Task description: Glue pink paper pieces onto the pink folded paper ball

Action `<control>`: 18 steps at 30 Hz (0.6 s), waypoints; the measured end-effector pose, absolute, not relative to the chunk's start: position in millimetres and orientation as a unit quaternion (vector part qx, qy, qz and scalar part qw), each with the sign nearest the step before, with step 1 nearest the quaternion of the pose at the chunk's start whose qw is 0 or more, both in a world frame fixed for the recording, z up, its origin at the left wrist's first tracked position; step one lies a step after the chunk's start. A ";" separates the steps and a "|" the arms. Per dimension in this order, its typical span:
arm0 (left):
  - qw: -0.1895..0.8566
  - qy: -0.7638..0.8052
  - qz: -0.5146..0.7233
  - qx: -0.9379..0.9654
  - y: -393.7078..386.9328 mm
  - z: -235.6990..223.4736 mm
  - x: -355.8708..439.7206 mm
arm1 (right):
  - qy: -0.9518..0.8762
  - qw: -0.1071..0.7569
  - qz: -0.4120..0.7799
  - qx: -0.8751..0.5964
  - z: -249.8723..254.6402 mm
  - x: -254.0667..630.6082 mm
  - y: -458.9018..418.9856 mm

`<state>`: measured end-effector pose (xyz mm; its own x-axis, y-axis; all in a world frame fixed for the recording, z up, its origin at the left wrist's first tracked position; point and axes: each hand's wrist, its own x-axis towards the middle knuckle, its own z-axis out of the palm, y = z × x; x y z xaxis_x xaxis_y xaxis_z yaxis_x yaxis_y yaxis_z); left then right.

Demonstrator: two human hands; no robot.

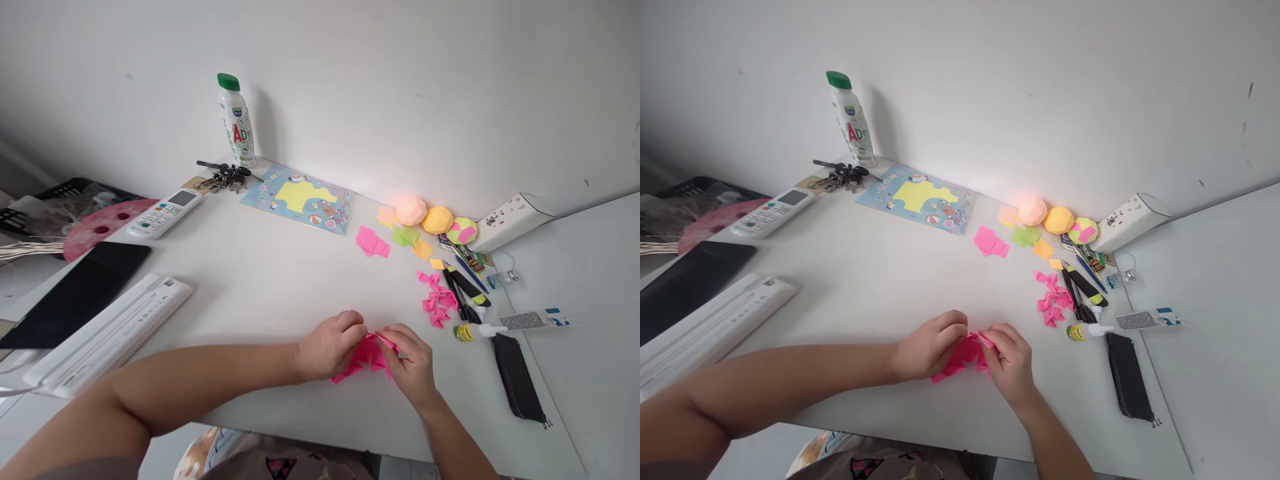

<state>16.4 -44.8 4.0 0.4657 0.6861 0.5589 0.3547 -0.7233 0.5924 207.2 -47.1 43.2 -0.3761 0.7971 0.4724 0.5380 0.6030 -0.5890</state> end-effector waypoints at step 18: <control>0.278 0.323 0.435 0.793 -44.6 5.5 16.6 | -0.819 0.362 0.198 -0.398 42.9 210.4 -45.5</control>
